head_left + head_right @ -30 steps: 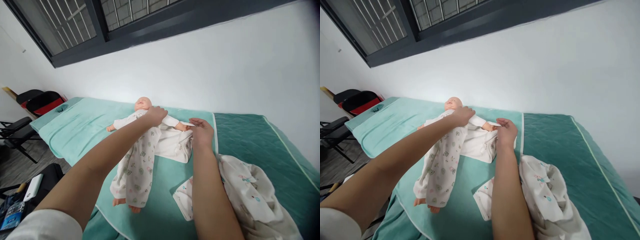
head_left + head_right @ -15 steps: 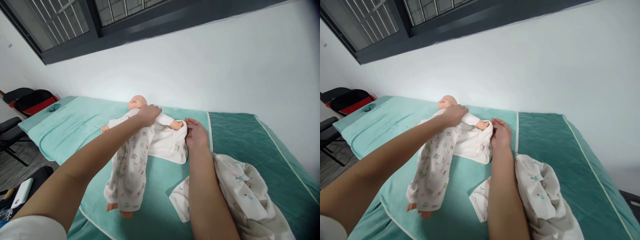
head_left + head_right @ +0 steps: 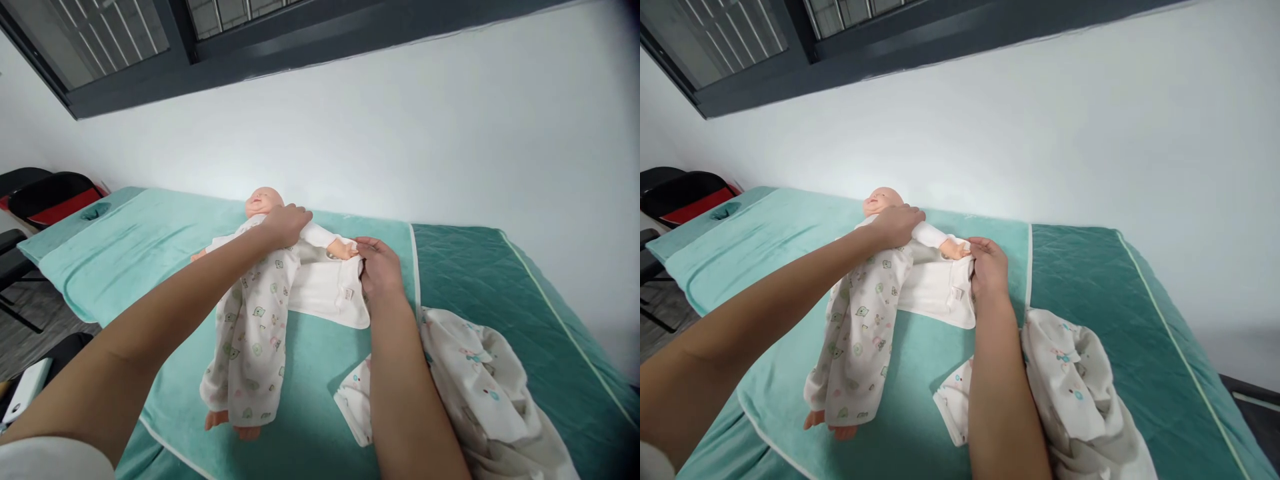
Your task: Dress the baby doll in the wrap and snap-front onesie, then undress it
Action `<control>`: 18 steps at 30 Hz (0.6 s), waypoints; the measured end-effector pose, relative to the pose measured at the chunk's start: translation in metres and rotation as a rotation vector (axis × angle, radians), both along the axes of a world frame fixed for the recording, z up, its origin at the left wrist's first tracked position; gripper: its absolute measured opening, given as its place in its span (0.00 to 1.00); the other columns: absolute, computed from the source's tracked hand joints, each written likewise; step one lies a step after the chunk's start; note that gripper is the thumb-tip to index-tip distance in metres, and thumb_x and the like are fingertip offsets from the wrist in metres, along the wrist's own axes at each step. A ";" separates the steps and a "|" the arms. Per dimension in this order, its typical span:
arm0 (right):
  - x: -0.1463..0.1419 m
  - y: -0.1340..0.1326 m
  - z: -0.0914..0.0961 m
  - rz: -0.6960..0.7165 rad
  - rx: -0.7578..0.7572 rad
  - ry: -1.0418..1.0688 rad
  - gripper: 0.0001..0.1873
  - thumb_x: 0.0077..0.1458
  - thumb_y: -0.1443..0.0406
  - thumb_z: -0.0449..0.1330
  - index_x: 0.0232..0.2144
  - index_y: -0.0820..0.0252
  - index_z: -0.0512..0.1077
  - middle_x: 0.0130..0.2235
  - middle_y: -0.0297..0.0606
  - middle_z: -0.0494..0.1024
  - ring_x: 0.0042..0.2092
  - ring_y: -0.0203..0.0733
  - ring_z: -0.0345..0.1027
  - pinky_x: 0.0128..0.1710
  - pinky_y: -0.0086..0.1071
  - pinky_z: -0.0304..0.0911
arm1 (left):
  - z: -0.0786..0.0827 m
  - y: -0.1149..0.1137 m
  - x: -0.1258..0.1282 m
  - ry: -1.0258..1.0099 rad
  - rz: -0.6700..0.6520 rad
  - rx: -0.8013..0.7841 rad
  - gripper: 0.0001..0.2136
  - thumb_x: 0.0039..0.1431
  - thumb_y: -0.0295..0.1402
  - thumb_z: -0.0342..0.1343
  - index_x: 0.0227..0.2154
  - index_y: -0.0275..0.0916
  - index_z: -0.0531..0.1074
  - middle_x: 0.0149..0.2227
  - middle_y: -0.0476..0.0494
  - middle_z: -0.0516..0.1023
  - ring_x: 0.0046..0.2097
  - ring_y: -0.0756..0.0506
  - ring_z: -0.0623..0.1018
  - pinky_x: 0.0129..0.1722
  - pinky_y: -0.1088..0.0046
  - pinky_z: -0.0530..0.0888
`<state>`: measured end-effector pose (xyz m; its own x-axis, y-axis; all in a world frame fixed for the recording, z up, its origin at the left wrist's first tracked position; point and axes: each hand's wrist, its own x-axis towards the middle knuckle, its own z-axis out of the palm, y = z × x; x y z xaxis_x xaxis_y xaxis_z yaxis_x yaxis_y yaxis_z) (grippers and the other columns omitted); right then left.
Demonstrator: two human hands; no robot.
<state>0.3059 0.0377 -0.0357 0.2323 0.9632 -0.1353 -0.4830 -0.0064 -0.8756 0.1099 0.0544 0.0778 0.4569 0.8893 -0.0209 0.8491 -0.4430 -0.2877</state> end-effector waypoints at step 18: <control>-0.020 -0.010 0.021 -0.544 0.475 -0.633 0.11 0.59 0.66 0.53 0.39 0.58 0.75 0.42 0.40 0.78 0.48 0.44 0.71 0.55 0.43 0.63 | -0.022 -0.011 0.038 -0.022 0.028 -0.108 0.16 0.58 0.26 0.52 0.50 0.34 0.68 0.48 0.33 0.75 0.49 0.35 0.75 0.41 0.60 0.71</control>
<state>0.2863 0.0273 -0.0147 0.5595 0.6241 0.5454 0.2479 0.5018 -0.8287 0.1483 0.0435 0.0561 0.4334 0.8948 -0.1076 0.8670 -0.4465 -0.2210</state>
